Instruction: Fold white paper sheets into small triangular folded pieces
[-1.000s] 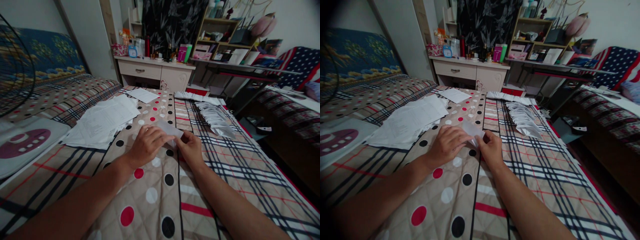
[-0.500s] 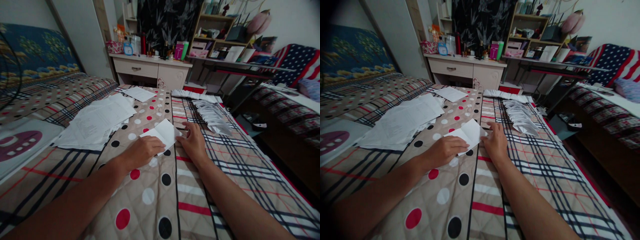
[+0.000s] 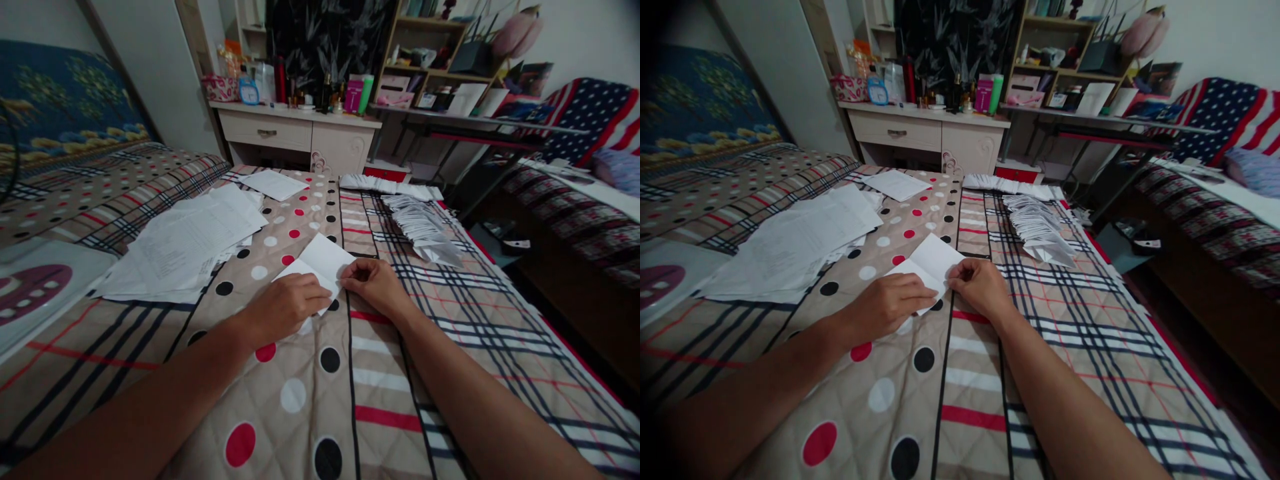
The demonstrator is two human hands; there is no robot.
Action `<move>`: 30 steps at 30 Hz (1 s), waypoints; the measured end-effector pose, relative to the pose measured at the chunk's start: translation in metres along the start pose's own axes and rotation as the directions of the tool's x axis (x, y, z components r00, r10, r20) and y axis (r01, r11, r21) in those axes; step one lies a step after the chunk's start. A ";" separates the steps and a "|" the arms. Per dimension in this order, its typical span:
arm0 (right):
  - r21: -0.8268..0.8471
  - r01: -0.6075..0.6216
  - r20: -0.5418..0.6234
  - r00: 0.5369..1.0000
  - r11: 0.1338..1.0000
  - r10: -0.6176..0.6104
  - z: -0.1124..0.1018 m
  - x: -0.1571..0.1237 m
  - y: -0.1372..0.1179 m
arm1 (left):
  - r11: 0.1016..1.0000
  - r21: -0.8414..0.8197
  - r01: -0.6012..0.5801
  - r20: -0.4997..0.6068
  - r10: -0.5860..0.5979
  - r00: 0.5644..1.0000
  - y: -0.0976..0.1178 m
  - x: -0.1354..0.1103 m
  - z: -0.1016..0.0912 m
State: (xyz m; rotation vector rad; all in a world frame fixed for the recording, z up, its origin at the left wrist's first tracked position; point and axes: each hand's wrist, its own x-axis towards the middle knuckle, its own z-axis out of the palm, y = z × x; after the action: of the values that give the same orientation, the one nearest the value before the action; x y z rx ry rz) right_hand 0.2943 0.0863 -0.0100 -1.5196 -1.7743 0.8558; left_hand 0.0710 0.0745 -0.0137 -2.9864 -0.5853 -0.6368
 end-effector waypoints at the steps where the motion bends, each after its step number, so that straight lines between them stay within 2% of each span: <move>1: -0.044 -0.003 0.005 1.000 0.999 0.003 -0.001 0.000 -0.001 | 1.000 0.000 0.004 0.000 -0.004 1.000 0.000 0.000 0.000; 5: -0.160 -0.007 -0.011 1.000 0.987 0.005 0.000 -0.002 -0.005 | 1.000 -0.010 0.011 0.003 -0.011 1.000 0.000 -0.001 0.001; 10: -0.218 -0.019 -0.019 1.000 0.976 0.015 0.000 -0.003 -0.009 | 0.997 -0.064 0.034 -0.035 -0.036 0.999 0.000 0.000 0.000; 21: -0.228 -0.037 0.004 0.999 0.973 0.039 0.000 -0.003 -0.010 | 0.953 -0.219 0.210 -0.114 -0.239 0.964 -0.008 -0.003 0.002; 24: -0.220 -0.032 0.014 0.999 0.975 0.036 0.000 -0.003 -0.009 | 0.904 -0.295 0.309 -0.093 -0.349 0.932 -0.011 -0.003 0.004; 26: -0.220 -0.032 0.015 0.999 0.975 0.036 0.000 -0.002 -0.009 | 0.861 -0.314 0.401 -0.061 -0.439 0.896 -0.012 -0.002 0.005; 30: -0.223 -0.041 0.019 0.999 0.974 0.046 0.001 -0.002 -0.009 | 0.790 -0.235 0.567 -0.010 -0.585 0.811 -0.014 0.000 0.003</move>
State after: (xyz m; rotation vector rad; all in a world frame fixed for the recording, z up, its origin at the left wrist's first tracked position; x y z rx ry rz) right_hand 0.2890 0.0830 -0.0031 -1.7015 -1.9130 0.7180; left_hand 0.0669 0.0875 -0.0176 -2.9296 -1.5519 -0.8984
